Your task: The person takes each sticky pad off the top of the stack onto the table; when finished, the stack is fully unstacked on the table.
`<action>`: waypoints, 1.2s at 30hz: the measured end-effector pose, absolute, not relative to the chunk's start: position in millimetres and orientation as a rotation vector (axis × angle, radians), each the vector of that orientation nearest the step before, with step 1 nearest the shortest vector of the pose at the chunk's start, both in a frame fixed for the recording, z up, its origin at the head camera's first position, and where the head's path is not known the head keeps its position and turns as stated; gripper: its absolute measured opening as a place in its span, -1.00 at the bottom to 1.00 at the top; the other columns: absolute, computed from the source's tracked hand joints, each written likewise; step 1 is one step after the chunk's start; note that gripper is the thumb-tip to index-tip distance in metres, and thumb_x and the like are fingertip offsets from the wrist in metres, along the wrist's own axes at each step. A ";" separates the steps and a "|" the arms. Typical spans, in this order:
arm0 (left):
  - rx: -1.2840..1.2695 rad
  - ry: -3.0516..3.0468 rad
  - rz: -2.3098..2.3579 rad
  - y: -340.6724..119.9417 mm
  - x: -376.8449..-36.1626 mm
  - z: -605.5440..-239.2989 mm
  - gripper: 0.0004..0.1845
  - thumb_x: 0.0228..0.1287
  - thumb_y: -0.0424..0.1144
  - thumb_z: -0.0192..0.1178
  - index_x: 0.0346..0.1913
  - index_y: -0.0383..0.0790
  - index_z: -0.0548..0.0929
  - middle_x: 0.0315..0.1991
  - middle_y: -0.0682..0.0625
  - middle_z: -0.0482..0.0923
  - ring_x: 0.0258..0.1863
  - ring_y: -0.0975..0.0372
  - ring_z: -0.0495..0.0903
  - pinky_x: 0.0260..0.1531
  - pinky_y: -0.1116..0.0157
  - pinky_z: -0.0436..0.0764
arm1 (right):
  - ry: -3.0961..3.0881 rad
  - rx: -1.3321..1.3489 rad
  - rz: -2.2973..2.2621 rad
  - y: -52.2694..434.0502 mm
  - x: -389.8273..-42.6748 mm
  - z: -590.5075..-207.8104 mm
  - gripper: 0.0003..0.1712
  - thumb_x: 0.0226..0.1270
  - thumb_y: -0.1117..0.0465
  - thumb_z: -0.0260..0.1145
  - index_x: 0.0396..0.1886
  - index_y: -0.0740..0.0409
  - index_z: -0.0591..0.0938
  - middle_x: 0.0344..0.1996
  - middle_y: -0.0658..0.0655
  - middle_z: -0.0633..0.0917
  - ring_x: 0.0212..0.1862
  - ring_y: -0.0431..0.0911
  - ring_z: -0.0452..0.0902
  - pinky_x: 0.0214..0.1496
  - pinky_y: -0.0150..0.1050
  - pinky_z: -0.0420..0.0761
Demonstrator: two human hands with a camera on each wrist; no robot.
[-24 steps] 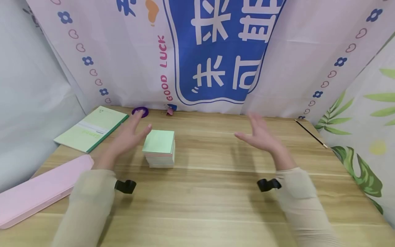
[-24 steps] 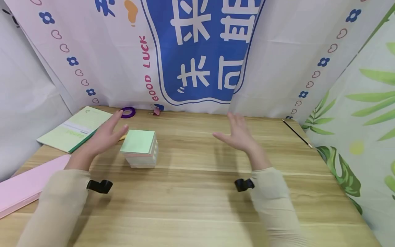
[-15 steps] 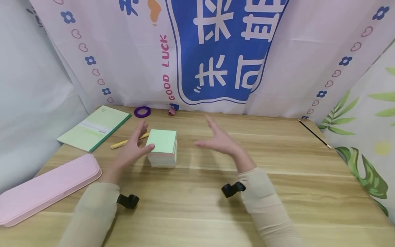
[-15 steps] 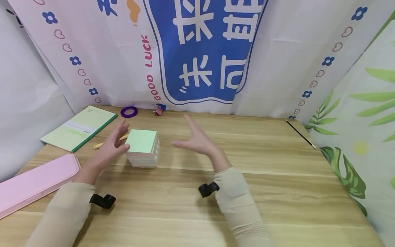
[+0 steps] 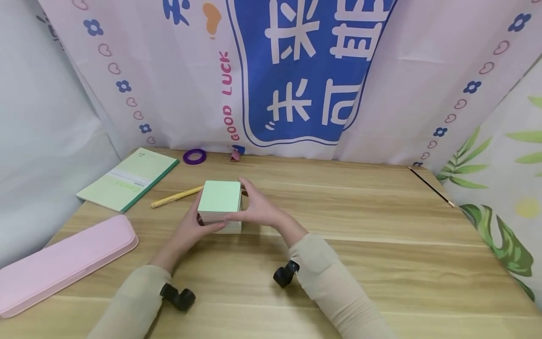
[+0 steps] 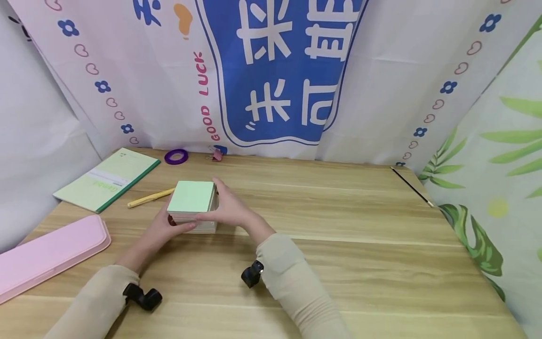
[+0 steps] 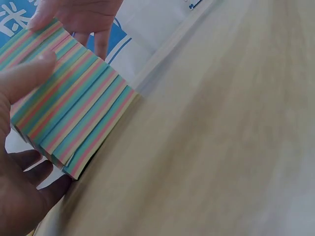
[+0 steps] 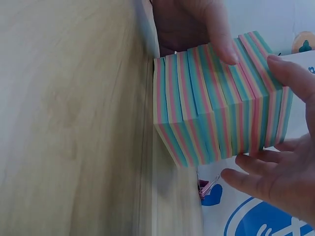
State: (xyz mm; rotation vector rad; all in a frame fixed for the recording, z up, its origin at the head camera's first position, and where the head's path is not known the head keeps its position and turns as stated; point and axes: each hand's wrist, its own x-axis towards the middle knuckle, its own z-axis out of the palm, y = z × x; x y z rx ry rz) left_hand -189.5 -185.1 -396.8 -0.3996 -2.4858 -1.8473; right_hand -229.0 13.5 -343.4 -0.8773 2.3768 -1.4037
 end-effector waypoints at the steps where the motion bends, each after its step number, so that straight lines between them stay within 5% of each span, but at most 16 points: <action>1: -0.408 -2.477 -1.834 -185.9 -189.6 -397.9 0.02 -0.11 -0.22 0.34 0.30 0.30 -0.14 0.26 -0.10 -0.02 0.16 -0.01 0.09 0.05 -0.01 0.16 | 2.354 -0.871 -1.430 13.1 -229.6 -344.3 0.07 -0.12 0.08 0.41 0.31 0.11 -0.04 0.20 0.13 0.18 0.19 0.00 0.12 0.14 -0.13 0.20; 12: -0.496 -2.428 -1.840 -184.5 -180.9 -382.7 0.02 -0.08 -0.37 0.31 0.34 0.07 -0.15 0.27 -0.16 -0.04 0.17 -0.03 0.08 0.07 -0.02 0.12 | 1.892 -0.652 -1.837 45.6 -235.2 -345.7 -0.01 -0.10 0.53 0.29 0.29 0.05 -0.02 0.02 0.34 0.37 -0.08 0.06 0.44 -0.11 -0.17 0.46; 17: -0.477 -2.445 -1.792 -189.1 -185.1 -389.7 0.02 -0.09 -0.33 0.32 0.32 0.19 -0.14 0.26 -0.14 -0.01 0.17 -0.02 0.06 0.07 -0.03 0.11 | 1.681 -0.507 -2.022 71.6 -237.2 -344.6 -0.02 -0.11 0.68 0.13 0.28 0.02 -0.02 -0.07 0.40 0.43 -0.20 0.03 0.50 -0.07 -0.05 0.42; 22: -0.450 -2.431 -1.802 -193.1 -187.6 -395.1 0.03 -0.10 -0.32 0.33 0.32 0.20 -0.13 0.26 -0.11 0.00 0.18 0.01 0.05 0.09 0.00 0.09 | 1.564 -0.386 -2.148 95.6 -247.5 -352.4 -0.03 -0.06 0.71 0.03 0.29 -0.01 -0.06 -0.15 0.29 0.47 -0.27 -0.03 0.51 -0.14 -0.17 0.48; 28: -0.419 -2.472 -1.776 -184.2 -174.9 -375.0 -0.01 -0.08 -0.36 0.31 0.34 -0.05 -0.12 0.25 -0.21 0.01 0.18 -0.06 0.03 0.08 -0.05 0.07 | 1.425 -0.228 -2.251 103.6 -268.3 -369.3 0.00 0.00 0.71 -0.04 0.32 -0.11 -0.14 0.00 0.39 0.32 -0.23 0.02 0.51 -0.16 -0.30 0.49; 36: -0.431 -2.442 -1.801 -184.3 -179.2 -385.8 0.00 -0.11 -0.34 0.33 0.34 0.01 -0.10 0.25 -0.15 0.03 0.18 -0.02 0.04 0.08 -0.04 0.07 | 1.419 -0.048 -2.249 76.6 -297.2 -386.7 0.09 -0.03 0.74 -0.06 0.34 -0.17 -0.22 0.14 0.41 0.16 -0.09 0.13 0.42 -0.11 -0.24 0.47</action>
